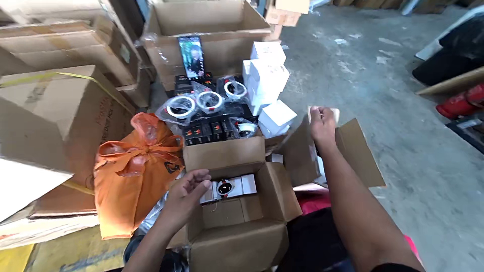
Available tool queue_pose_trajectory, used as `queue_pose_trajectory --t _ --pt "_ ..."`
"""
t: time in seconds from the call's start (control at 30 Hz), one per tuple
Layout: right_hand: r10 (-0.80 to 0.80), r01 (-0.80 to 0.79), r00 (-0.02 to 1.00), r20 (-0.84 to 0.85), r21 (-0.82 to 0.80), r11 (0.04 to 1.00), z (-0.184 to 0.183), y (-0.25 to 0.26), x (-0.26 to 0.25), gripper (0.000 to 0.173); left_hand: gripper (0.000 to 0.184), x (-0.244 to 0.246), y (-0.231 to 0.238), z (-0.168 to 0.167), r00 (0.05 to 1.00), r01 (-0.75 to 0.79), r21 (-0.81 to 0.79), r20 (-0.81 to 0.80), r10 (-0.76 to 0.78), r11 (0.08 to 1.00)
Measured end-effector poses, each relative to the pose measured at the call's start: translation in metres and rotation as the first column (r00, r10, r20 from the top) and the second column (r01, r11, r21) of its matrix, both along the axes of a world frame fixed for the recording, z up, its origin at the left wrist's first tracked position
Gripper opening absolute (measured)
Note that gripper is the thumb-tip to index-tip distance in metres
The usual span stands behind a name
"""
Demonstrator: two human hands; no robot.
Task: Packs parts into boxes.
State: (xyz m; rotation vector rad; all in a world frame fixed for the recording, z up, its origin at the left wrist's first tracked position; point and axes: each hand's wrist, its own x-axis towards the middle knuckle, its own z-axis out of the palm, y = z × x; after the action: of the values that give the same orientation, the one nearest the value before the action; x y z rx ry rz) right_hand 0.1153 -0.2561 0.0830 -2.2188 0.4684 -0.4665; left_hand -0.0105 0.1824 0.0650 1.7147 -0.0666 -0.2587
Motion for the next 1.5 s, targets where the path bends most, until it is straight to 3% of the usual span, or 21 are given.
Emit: queue_pose_trajectory --t 0.1,0.17,0.23,0.27,0.4,0.47,0.57,0.63,0.7,0.77,0.9,0.97,1.03,1.13,1.2,1.23,1.27,1.33,1.4,1.43,1.5 --pt "-0.136 0.098 0.875 -0.464 -0.106 0.990 -0.024 -0.065 -0.025 0.058 0.040 0.000 0.003 -0.003 1.000 0.004 0.010 0.006 -0.004 1.000" --pt "-0.081 -0.025 0.623 -0.778 -0.123 0.992 -0.061 -0.089 -0.045 0.067 0.041 0.000 0.004 -0.004 1.000 0.016 0.018 0.001 -0.016 1.000" --pt "-0.017 -0.161 0.430 -0.903 -0.095 0.982 -0.087 -0.094 -0.063 0.065 0.041 -0.001 0.001 -0.004 1.000 0.028 0.021 -0.002 -0.028 0.999" --pt "-0.004 -0.186 0.404 -0.915 -0.087 0.979 -0.094 -0.096 -0.067 0.070 0.041 0.000 -0.001 -0.004 1.000 0.029 0.020 -0.005 -0.028 0.999" --pt "-0.047 -0.197 0.415 -0.909 -0.140 0.970 -0.103 -0.086 -0.069 0.086 0.040 -0.001 -0.006 -0.002 0.998 0.043 0.003 -0.035 -0.042 0.999" --pt "-0.136 -0.177 0.458 -0.878 -0.240 0.955 -0.085 -0.077 -0.062 0.085 0.040 0.000 -0.008 -0.001 0.998 0.045 0.004 -0.047 -0.045 0.999" --pt "-0.247 -0.017 0.698 -0.672 -0.360 0.933 -0.025 -0.065 -0.057 0.095 0.040 0.000 -0.007 0.000 0.998 0.032 0.010 -0.060 -0.032 0.999" --pt "-0.299 0.114 0.858 -0.418 -0.413 0.904 0.016 -0.056 -0.061 0.094 0.039 -0.001 -0.007 0.000 0.998 0.029 0.008 -0.058 -0.028 1.000" --pt "-0.254 0.199 0.957 -0.141 -0.317 0.927 0.037 -0.044 -0.062 0.080 0.039 0.000 -0.007 -0.001 0.998 0.039 0.008 -0.054 -0.039 0.999" --pt "-0.148 0.151 0.988 0.032 -0.157 0.976 0.044 -0.020 -0.055 0.072 0.038 0.000 -0.009 -0.002 0.997 0.051 0.009 -0.056 -0.050 0.999" --pt "0.096 -0.076 0.982 0.164 -0.124 0.989 0.044 0.039 -0.019 0.071 0.038 0.001 -0.012 -0.004 0.997 0.057 0.016 -0.049 -0.056 0.998" --pt "0.140 -0.121 0.975 0.174 -0.119 0.985 0.030 0.055 -0.001 0.080 0.039 0.001 -0.010 -0.004 0.998 0.052 0.019 -0.039 -0.051 0.998" --pt "0.116 -0.125 0.965 0.236 0.023 0.992 0.022 0.058 0.007 0.085 0.039 0.001 -0.007 -0.004 0.999 0.042 0.017 -0.020 -0.041 0.999" --pt "-0.135 -0.040 0.913 0.386 0.414 0.909 0.014 0.050 0.006 0.057 0.038 -0.002 -0.002 -0.006 0.999 0.034 0.013 -0.012 -0.033 0.999" --pt "-0.311 0.061 0.899 0.308 0.615 0.786 0.001 0.044 0.007 0.046 0.038 -0.002 0.001 -0.006 1.000 0.023 0.009 -0.009 -0.023 1.000" --pt "-0.316 0.113 0.926 0.206 0.648 0.753 -0.010 0.042 0.005 0.044 0.038 -0.003 0.002 -0.006 1.000 0.023 0.006 -0.014 -0.023 1.000" --pt "-0.256 0.156 0.964 0.073 0.626 0.764 -0.025 0.040 0.001 0.043 0.037 -0.004 0.002 -0.006 0.999 0.027 0.006 -0.023 -0.027 1.000" --pt "-0.036 0.152 0.964 -0.263 0.436 0.887 -0.068 0.035 -0.003 0.039 0.038 -0.005 0.000 -0.006 0.998 0.041 -0.002 -0.040 -0.041 0.999" --pt "0.150 0.021 0.820 -0.552 0.290 0.957 -0.123 0.035 -0.006 0.035 0.039 -0.006 -0.003 -0.006 0.996 0.060 -0.013 -0.070 -0.061 0.998" --pt "0.192 -0.030 0.750 -0.633 0.257 0.966 -0.145 0.035 -0.009 0.040 0.040 -0.007 -0.004 -0.004 0.994 0.070 -0.013 -0.082 -0.070 0.997" --pt "0.234 -0.151 0.725 -0.648 0.182 0.972 -0.188 0.031 -0.019 0.050 0.041 -0.007 -0.006 0.000 0.994 0.075 -0.005 -0.080 -0.075 0.997"
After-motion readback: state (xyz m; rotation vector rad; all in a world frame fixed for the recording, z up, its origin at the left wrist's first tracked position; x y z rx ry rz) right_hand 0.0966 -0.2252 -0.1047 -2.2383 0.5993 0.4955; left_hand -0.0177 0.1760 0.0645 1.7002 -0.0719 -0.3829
